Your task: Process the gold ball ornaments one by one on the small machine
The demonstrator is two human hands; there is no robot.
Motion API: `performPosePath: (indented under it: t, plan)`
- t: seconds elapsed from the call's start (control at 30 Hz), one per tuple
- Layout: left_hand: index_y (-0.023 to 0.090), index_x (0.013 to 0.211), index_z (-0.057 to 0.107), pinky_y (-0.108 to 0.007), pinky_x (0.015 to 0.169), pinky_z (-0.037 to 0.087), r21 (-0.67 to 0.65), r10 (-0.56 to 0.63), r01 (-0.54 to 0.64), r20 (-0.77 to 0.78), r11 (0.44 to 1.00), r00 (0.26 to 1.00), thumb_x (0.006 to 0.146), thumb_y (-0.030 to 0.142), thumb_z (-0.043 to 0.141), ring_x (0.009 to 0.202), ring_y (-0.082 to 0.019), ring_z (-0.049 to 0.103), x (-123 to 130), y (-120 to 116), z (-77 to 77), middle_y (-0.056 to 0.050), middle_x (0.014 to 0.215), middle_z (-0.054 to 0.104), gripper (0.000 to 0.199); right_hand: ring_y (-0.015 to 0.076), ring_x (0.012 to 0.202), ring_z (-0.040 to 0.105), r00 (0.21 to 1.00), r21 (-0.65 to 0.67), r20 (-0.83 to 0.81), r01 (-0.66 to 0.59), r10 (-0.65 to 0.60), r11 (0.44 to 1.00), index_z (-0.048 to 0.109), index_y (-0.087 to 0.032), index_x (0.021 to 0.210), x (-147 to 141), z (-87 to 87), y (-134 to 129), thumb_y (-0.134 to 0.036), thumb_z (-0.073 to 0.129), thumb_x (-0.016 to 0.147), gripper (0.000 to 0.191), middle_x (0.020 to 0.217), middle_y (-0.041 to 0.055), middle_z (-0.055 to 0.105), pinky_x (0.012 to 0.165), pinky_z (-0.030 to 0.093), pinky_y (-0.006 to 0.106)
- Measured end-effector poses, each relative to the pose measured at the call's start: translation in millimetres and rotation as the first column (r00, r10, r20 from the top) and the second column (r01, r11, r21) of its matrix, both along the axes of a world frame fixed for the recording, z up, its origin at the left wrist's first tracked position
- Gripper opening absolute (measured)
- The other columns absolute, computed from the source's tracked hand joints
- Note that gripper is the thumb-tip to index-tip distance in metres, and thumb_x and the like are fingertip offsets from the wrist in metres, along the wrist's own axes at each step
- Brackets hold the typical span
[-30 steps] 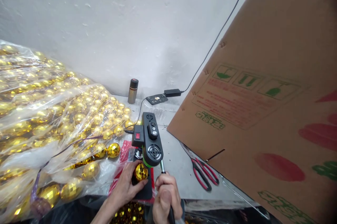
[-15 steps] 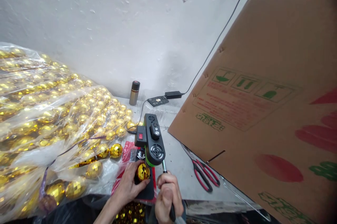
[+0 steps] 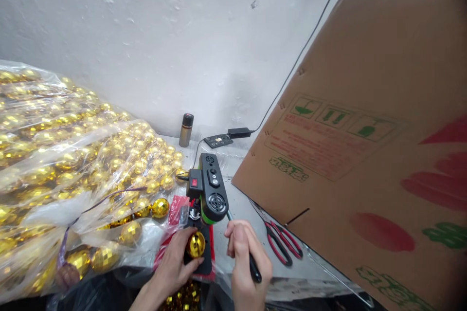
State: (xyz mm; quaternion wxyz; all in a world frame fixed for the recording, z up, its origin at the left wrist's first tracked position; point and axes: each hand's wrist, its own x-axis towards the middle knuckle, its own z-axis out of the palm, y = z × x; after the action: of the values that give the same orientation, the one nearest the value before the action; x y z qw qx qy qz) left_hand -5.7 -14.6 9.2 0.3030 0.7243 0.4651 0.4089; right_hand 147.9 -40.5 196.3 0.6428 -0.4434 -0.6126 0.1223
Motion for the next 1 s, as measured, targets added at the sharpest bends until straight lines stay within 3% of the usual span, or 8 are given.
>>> performPosePath:
  t: [0.13,0.27,0.33,0.43,0.7,0.77,0.87,1.0]
  plan:
    - [0.029,0.144,0.064,-0.052,0.104,0.065,0.263,0.03,0.011,-0.15,0.965,0.988,0.086,0.053,0.084,0.129,-0.039,0.072,-21,-28,-4.7,-0.016,0.144,0.072,0.066,0.0105,0.057,0.05,1.0,0.065,-0.015,0.02,-0.019,0.998,0.057,-0.022,0.082,-3,-14.2,0,-0.014,0.044,0.109,0.031,0.073,-0.0024,0.054,0.054,0.041,0.024]
    - [0.027,0.132,0.071,-0.049,0.109,0.06,0.367,0.267,-0.154,-0.278,0.917,0.923,0.107,0.027,0.05,0.125,-0.031,0.074,-50,1,40.0,-0.013,0.134,0.078,0.033,0.0108,0.059,0.052,0.999,0.11,-0.023,0.026,-0.024,0.994,0.053,-0.022,0.079,-8,-35.8,-1,-0.011,0.044,0.108,0.032,0.074,-0.002,0.054,0.055,0.041,0.024]
    - [0.021,0.129,0.071,-0.052,0.108,0.059,0.325,0.421,-0.304,-0.393,0.895,0.817,0.107,0.022,0.042,0.121,-0.033,0.074,-60,33,66.6,-0.017,0.128,0.078,0.036,0.0106,0.059,0.051,0.999,0.108,-0.023,0.032,-0.029,0.994,0.053,-0.022,0.08,-8,-38.9,-1,-0.011,0.044,0.108,0.031,0.075,-0.0019,0.054,0.055,0.041,0.024]
    - [0.016,0.116,0.073,-0.051,0.095,0.062,0.151,0.396,-0.393,-0.624,0.907,0.674,0.103,0.023,0.052,0.108,-0.038,0.076,-63,73,87.8,-0.02,0.113,0.08,0.026,0.0102,0.058,0.051,1.0,0.113,0.003,0.027,-0.028,0.993,0.054,-0.022,0.081,-7,-36.9,-1,-0.01,0.044,0.108,0.031,0.076,-0.0017,0.055,0.055,0.04,0.024]
    - [0.016,0.125,0.066,-0.041,0.093,0.057,0.019,0.268,-0.33,-0.628,0.944,0.731,0.084,0.023,0.074,0.105,-0.035,0.076,-52,89,80.4,-0.015,0.106,0.08,0.043,0.0102,0.06,0.053,0.999,0.102,0.005,0.041,-0.042,0.994,0.055,-0.022,0.08,-9,-26.4,-2,-0.012,0.043,0.109,0.033,0.076,-0.0021,0.055,0.056,0.042,0.023]
    - [0.017,0.136,0.061,-0.042,0.097,0.057,-0.033,0.262,-0.317,-0.482,0.948,0.836,0.087,0.033,0.072,0.111,-0.033,0.076,-53,83,85.4,-0.016,0.121,0.079,0.053,0.0101,0.06,0.051,0.999,0.086,-0.022,0.048,-0.046,0.995,0.054,-0.023,0.079,-10,-19.9,-1,-0.014,0.044,0.109,0.033,0.075,-0.0026,0.054,0.056,0.041,0.023]
    - [0.02,0.133,0.065,-0.044,0.098,0.06,-0.271,0.301,-0.269,0.084,0.924,0.95,0.081,0.053,0.076,0.114,-0.034,0.076,-49,62,91.7,-0.011,0.122,0.08,0.062,0.0103,0.061,0.05,0.997,0.053,-0.059,0.059,-0.056,0.997,0.051,-0.023,0.075,-13,-7.6,0,-0.017,0.045,0.11,0.036,0.072,-0.0029,0.052,0.056,0.041,0.022]
    - [0.019,0.126,0.067,-0.041,0.089,0.063,-0.579,0.453,-0.032,0.602,0.815,0.657,0.069,0.067,0.088,0.103,-0.031,0.079,-30,23,79.9,-0.011,0.114,0.083,0.078,0.0099,0.062,0.051,0.994,0.029,-0.089,0.057,-0.054,0.998,0.049,-0.023,0.072,-15,4.2,4,-0.019,0.046,0.111,0.039,0.069,-0.0035,0.05,0.056,0.041,0.021]
